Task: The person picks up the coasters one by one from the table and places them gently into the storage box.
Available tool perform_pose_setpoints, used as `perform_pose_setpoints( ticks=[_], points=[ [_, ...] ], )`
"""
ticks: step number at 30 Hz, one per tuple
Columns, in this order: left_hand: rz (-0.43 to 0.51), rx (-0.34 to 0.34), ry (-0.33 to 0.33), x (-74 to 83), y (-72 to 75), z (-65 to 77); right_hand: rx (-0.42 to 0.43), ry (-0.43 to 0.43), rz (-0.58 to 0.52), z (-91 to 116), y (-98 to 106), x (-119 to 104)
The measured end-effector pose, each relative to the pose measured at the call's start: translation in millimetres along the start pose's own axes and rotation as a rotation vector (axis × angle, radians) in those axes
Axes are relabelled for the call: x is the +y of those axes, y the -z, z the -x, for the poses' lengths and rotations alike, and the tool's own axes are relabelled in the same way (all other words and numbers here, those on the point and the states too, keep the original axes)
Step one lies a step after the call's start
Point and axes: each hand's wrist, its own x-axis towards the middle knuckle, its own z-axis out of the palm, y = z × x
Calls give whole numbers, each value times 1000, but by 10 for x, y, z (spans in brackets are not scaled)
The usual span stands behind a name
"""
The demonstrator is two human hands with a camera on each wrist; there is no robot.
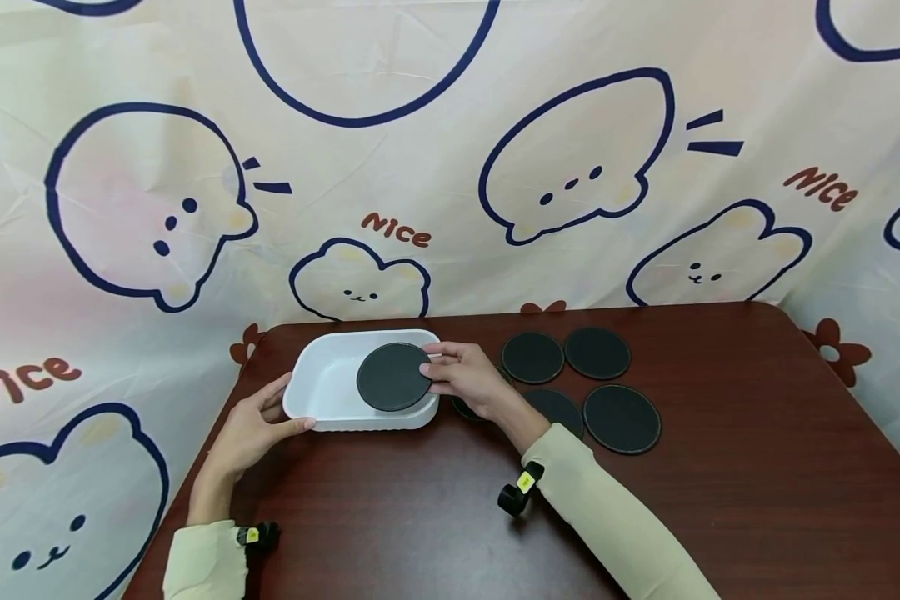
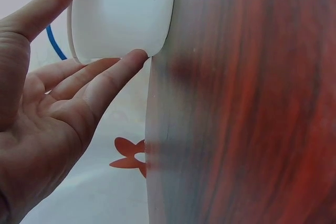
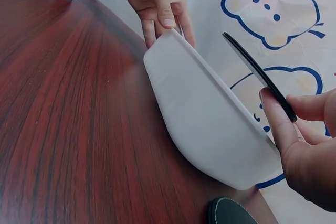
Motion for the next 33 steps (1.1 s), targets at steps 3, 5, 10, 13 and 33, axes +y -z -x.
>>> perform_pose_setpoints(
  ticks=[3, 5, 10, 13, 33],
  points=[
    [0, -3, 0, -5, 2, -3, 2, -5, 5, -26, -42, -17],
    [4, -5, -2, -7, -3, -7, 2, -7, 12, -38, -67, -27],
    [24, -6, -10, -5, -7, -8, 3, -9, 8, -73, -122, -28],
    [33, -11, -11, 0, -7, -10, 6, -11, -6, -94, -150, -22],
    [16, -9, -7, -9, -3, -14, 38, -23, 60, -151, -335, -68]
  ],
)
